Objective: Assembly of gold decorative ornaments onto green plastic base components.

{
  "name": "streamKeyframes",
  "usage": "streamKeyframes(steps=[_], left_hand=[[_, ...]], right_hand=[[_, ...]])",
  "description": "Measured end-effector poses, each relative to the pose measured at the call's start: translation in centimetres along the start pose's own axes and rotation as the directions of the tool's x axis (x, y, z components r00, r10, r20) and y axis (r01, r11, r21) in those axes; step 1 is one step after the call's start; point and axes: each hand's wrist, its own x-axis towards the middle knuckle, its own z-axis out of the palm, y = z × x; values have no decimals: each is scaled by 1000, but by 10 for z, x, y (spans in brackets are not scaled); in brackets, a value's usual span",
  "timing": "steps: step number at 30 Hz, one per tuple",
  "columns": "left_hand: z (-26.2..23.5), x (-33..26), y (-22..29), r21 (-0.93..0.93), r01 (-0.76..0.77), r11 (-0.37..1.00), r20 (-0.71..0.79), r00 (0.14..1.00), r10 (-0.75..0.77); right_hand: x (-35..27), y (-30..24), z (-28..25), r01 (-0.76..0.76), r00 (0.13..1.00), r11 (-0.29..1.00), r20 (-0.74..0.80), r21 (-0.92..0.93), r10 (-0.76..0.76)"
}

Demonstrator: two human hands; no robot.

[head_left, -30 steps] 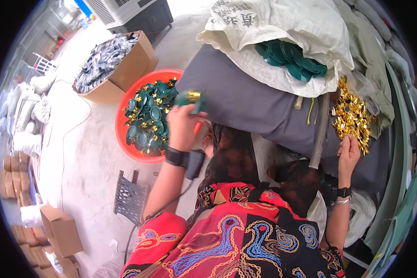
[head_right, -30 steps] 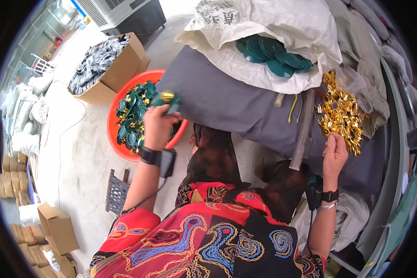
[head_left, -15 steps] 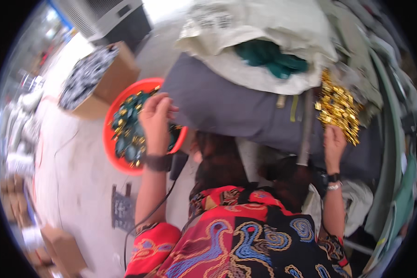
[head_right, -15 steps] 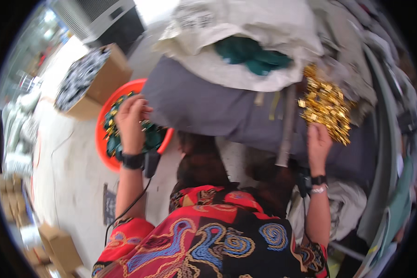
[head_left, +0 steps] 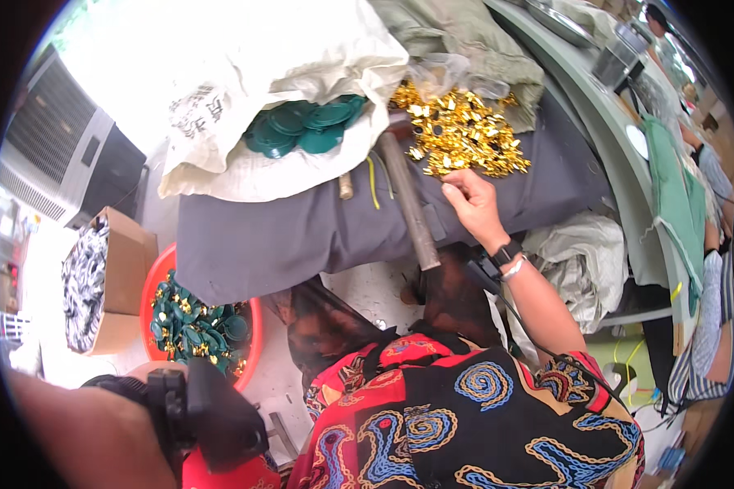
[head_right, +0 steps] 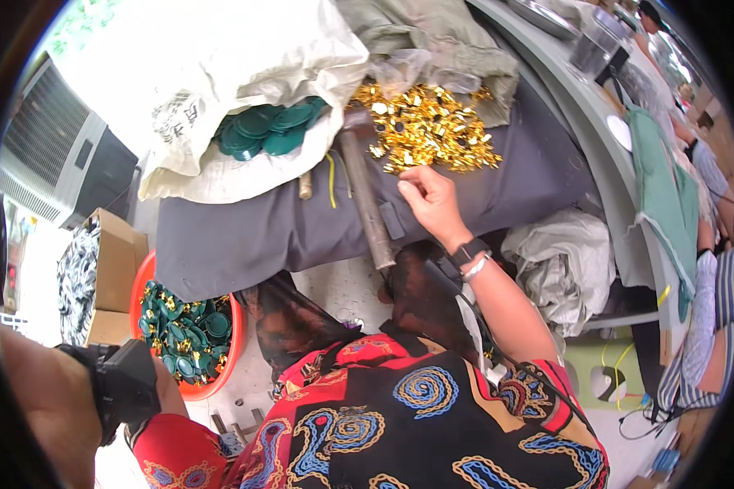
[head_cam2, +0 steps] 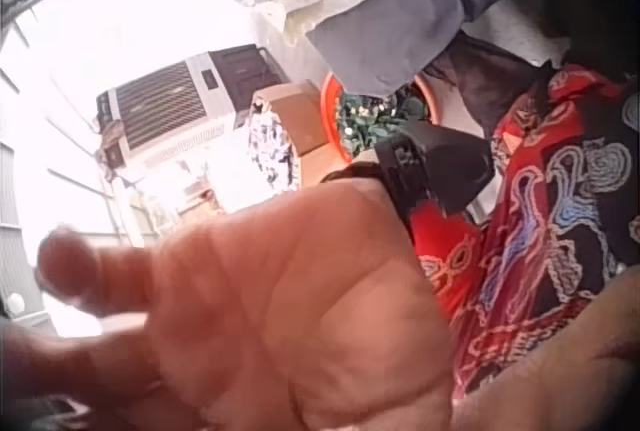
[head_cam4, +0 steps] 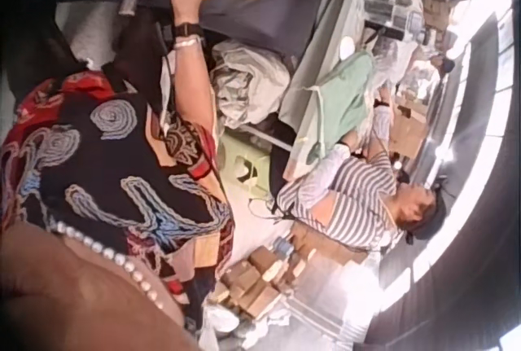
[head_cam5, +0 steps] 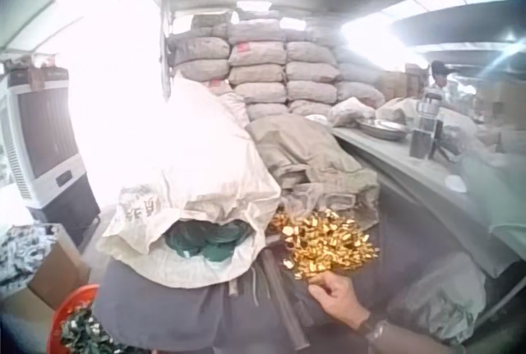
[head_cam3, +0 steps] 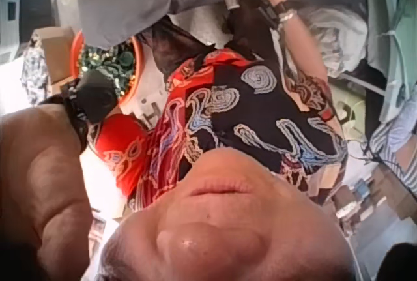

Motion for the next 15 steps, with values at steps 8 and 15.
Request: streamKeyframes(steps=[8, 15], left_hand=[[15, 11, -37, -61, 32, 998, 124, 992, -24], [3, 102, -69, -6, -212, 977, 303, 931, 204]], right_hand=[[12, -2, 3, 40, 997, 996, -61, -77, -45], [16, -7, -2, -100, 992, 995, -83, 5, 100]])
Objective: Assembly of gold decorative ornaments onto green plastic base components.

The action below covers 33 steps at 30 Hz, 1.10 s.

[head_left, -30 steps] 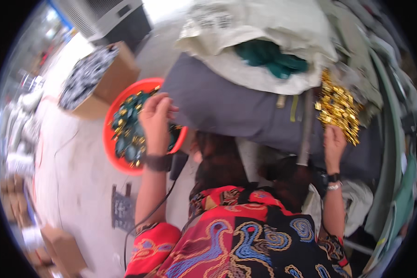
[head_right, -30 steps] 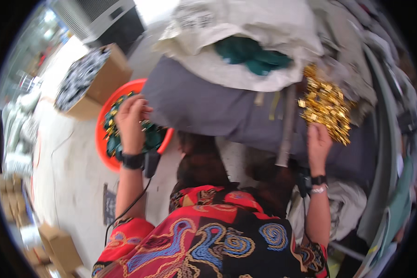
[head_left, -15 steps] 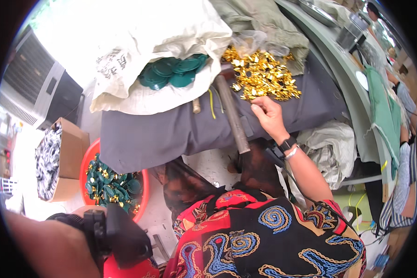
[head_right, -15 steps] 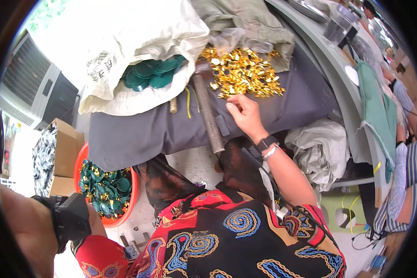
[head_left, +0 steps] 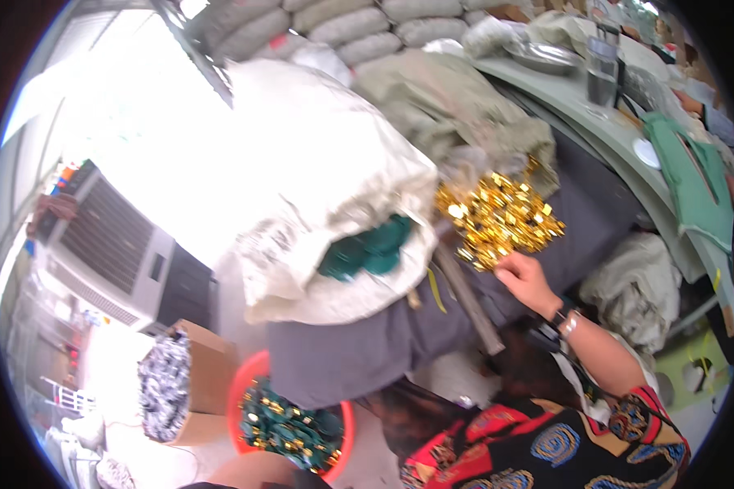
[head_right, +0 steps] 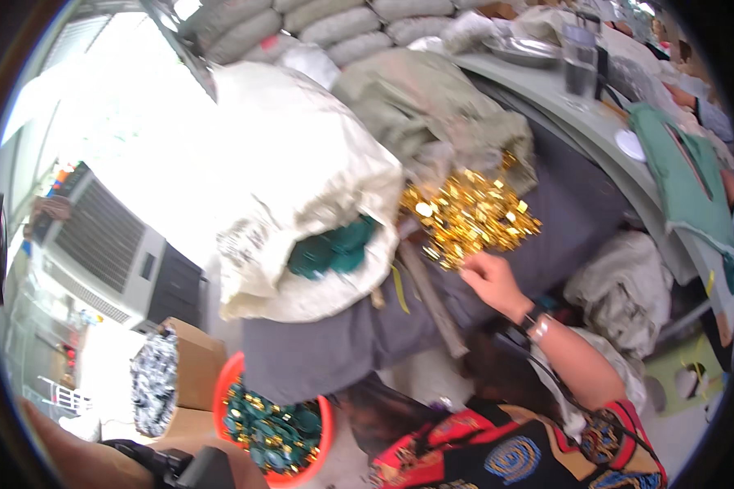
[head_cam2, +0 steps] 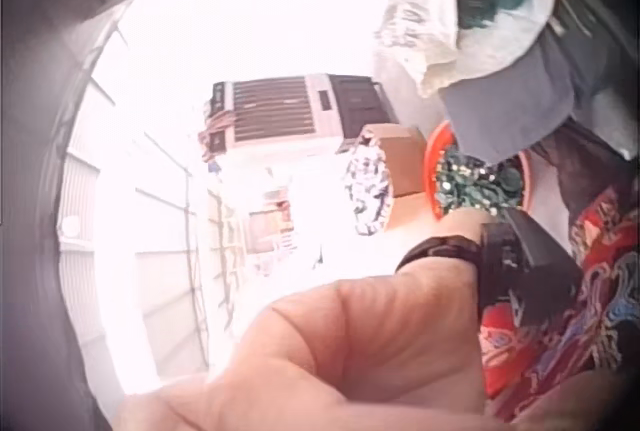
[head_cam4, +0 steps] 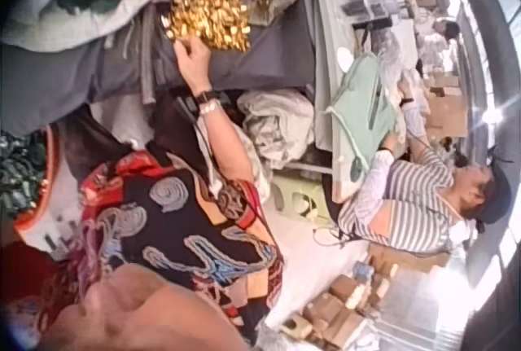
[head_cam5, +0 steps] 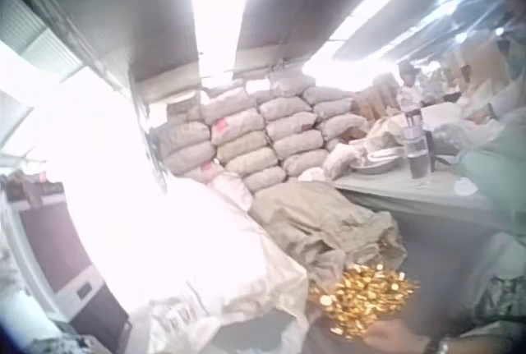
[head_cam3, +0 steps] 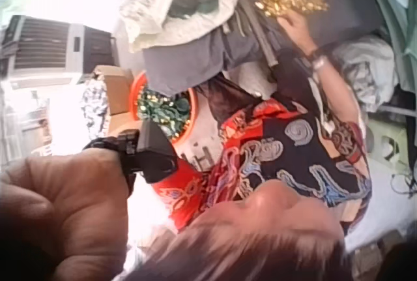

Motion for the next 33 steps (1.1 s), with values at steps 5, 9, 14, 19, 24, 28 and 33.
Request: streamKeyframes(steps=[5, 9, 14, 19, 24, 28, 33], left_hand=[[-26, 76, 6, 213, -256, 943, 53, 967, 251], [-40, 81, 16, 325, -329, 887, 40, 942, 334], [-23, 21, 21, 426, -123, 896, -110, 976, 186], [-21, -35, 42, 430, 134, 893, -153, 985, -74], [27, -22, 63, 453, 338, 825, -204, 940, -273], [33, -61, 83, 334, 532, 778, -127, 843, -522], [64, -223, 30, 37, 994, 103, 5, 103, -995]], right_hand=[[-8, -11, -20, 262, 952, 897, -58, -357, -301], [3, -47, -13, 346, 932, 763, 103, -546, -348], [6, -23, 12, 493, 860, 394, 367, -775, -355], [16, -22, 26, 471, 874, 358, 370, -806, -317], [32, -19, 33, 577, 807, 331, 461, -746, -368], [9, -31, 5, 527, 828, 584, 221, -618, -515], [-20, -13, 20, 263, 964, 950, 6, -168, -266]])
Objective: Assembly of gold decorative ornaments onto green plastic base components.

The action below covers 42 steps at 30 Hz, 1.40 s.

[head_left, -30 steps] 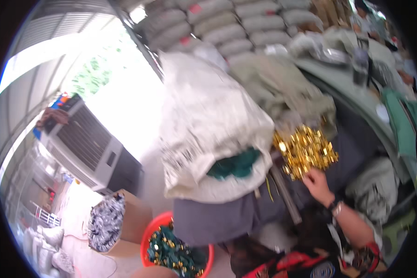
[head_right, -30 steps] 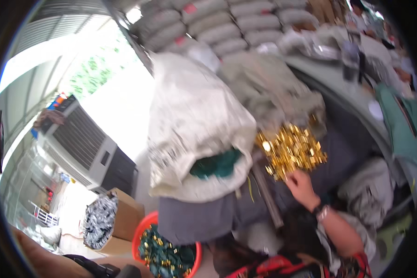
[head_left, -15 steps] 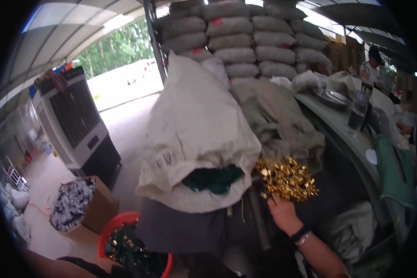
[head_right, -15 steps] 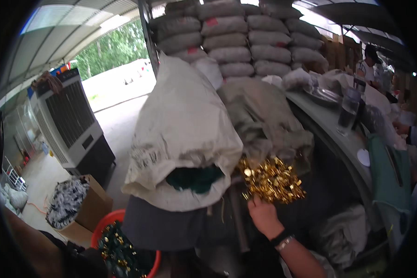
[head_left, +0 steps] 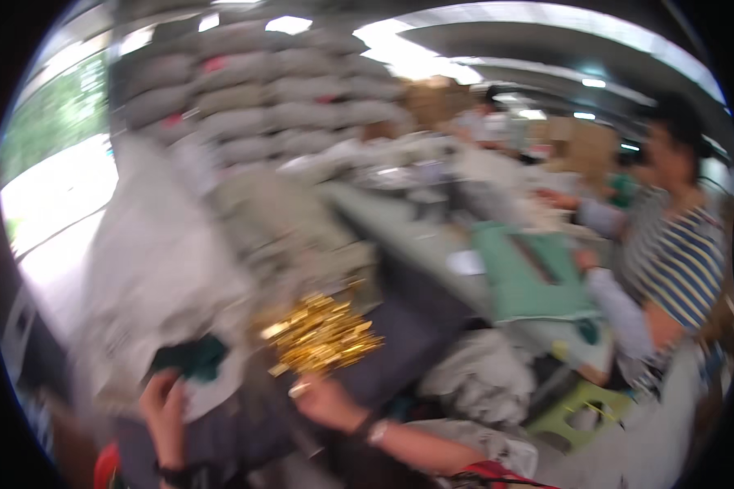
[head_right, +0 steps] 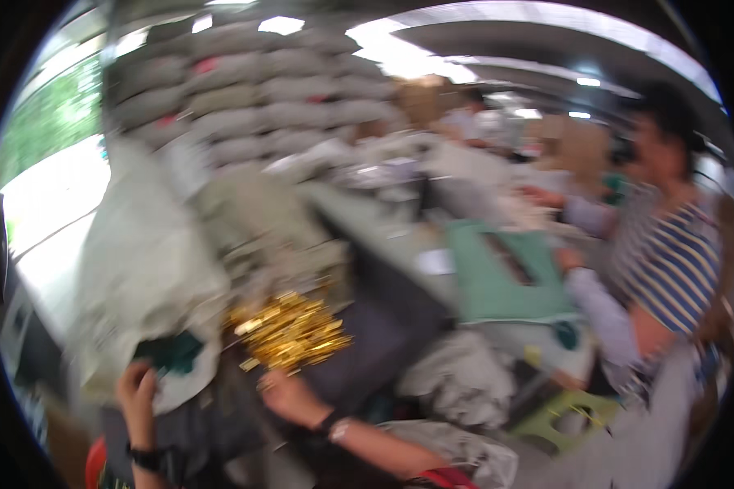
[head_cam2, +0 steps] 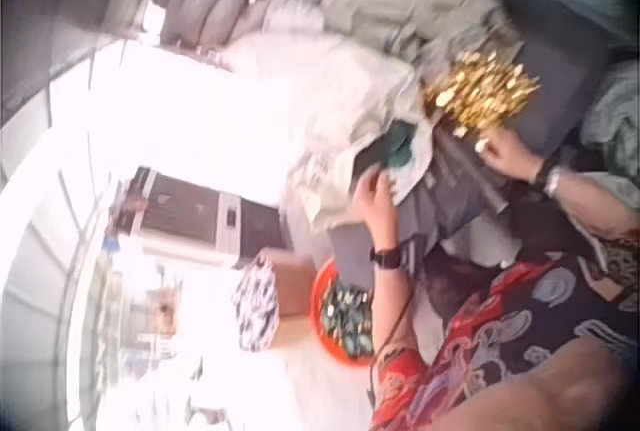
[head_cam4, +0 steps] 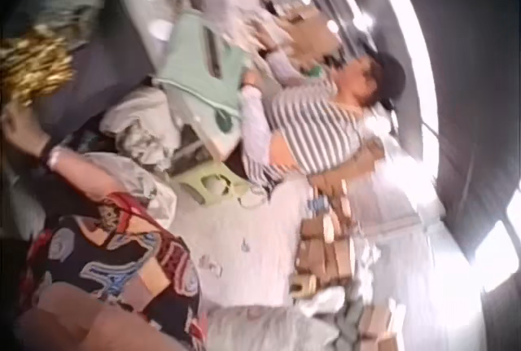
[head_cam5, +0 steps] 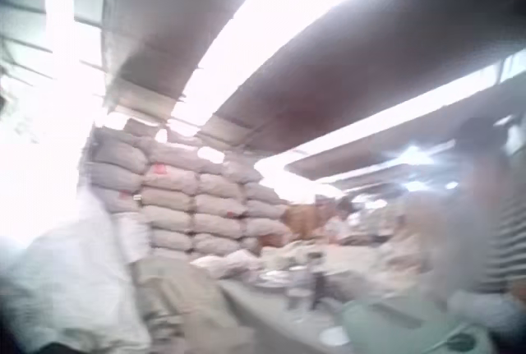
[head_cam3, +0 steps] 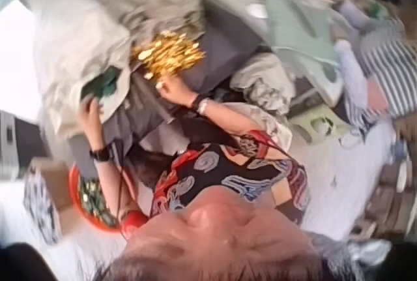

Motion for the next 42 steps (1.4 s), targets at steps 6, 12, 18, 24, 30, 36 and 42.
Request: streamKeyframes(steps=[6, 12, 18, 24, 30, 36, 42], left_hand=[[32, 62, -197, -45, 328, 943, -29, 944, -330], [62, 86, -194, -72, 595, 800, -63, 798, -599], [49, 104, -236, -139, 694, 707, -24, 711, -703], [27, 50, -172, -416, 690, 593, 240, 712, -660], [31, -14, -74, -407, 514, 755, 216, 858, -467], [36, -80, -27, -406, 559, 723, 280, 829, -484], [66, -106, -7, -320, 514, 796, 379, 839, -390]], right_hand=[[-5, 26, 8, 156, 980, 966, 154, -205, -125], [7, 20, -4, 167, 979, 982, 135, -88, -154], [16, 20, -5, 27, 976, 996, 212, 89, -45], [12, 18, -5, -75, 974, 987, 222, 140, 42], [11, 18, -18, -69, 987, 990, 154, 125, 50], [0, -19, -12, -242, 953, 836, 283, 492, 109], [-10, -51, -2, -454, 860, 635, 493, 626, 129]])
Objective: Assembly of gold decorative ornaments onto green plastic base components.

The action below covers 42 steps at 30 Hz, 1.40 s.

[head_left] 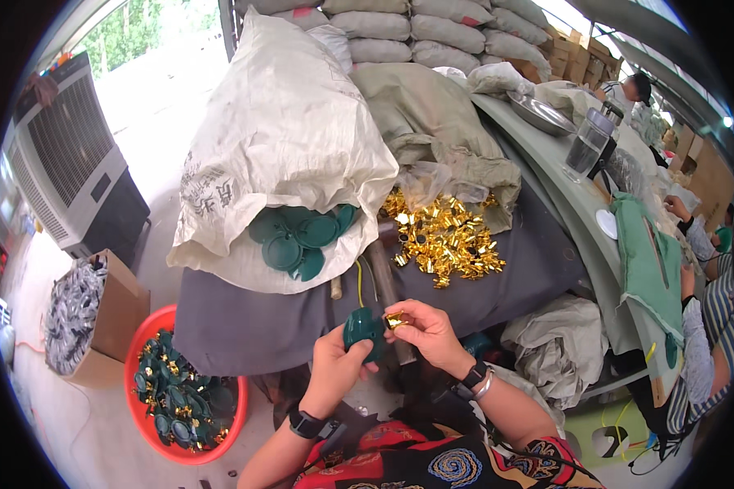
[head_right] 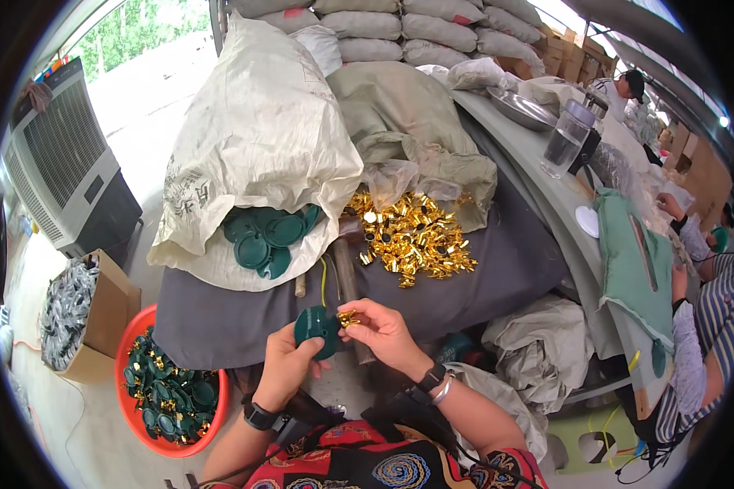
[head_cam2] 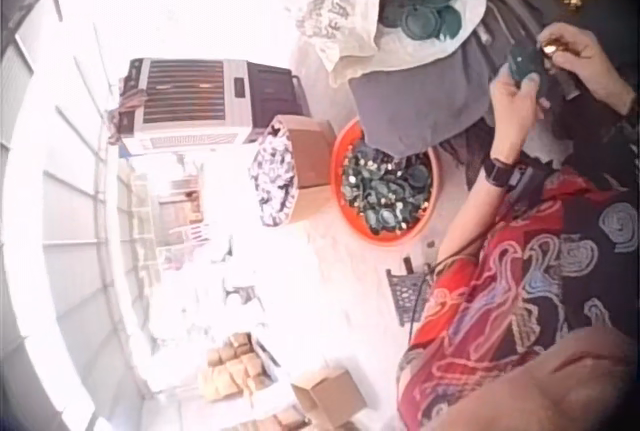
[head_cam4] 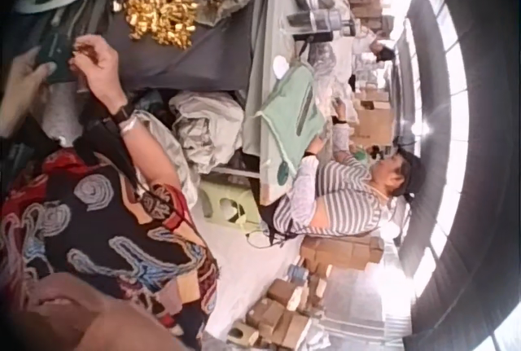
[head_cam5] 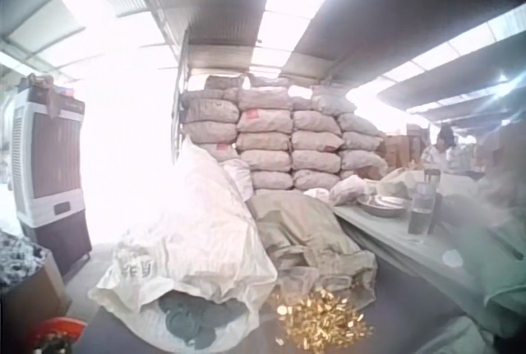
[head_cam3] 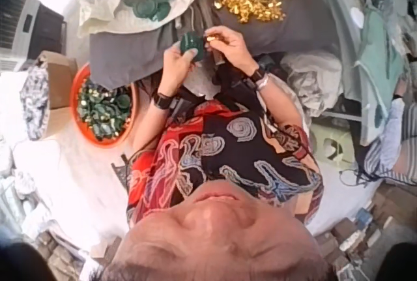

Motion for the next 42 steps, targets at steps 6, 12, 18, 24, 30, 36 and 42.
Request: streamKeyframes(steps=[6, 12, 18, 24, 30, 36, 42], left_hand=[[6, 36, -18, 34, -12, 999, -115, 993, 15], [7, 32, -20, -42, -16, 999, -96, 995, 12], [11, 32, -19, -29, -4, 1000, -86, 996, 2], [13, 21, -16, -42, -27, 999, -70, 997, 24], [26, -1, 3, -40, 0, 999, -35, 999, -1], [26, -11, 6, 38, -31, 999, -47, 998, 32], [22, -18, 0, 130, -118, 985, -29, 992, 122]], right_hand=[[31, 18, -25, 79, 979, 996, -191, 52, -68], [32, 21, -56, 38, 949, 951, -308, 308, 62], [30, 15, -56, 46, 957, 947, -286, 319, 50], [24, 9, -49, 68, 968, 980, -249, 187, -20], [-9, -18, -3, 71, 997, 994, -14, -86, -72], [-18, -20, 10, 43, 999, 996, 30, -82, -40], [-20, -22, 22, 160, 987, 860, 65, -484, -147]])
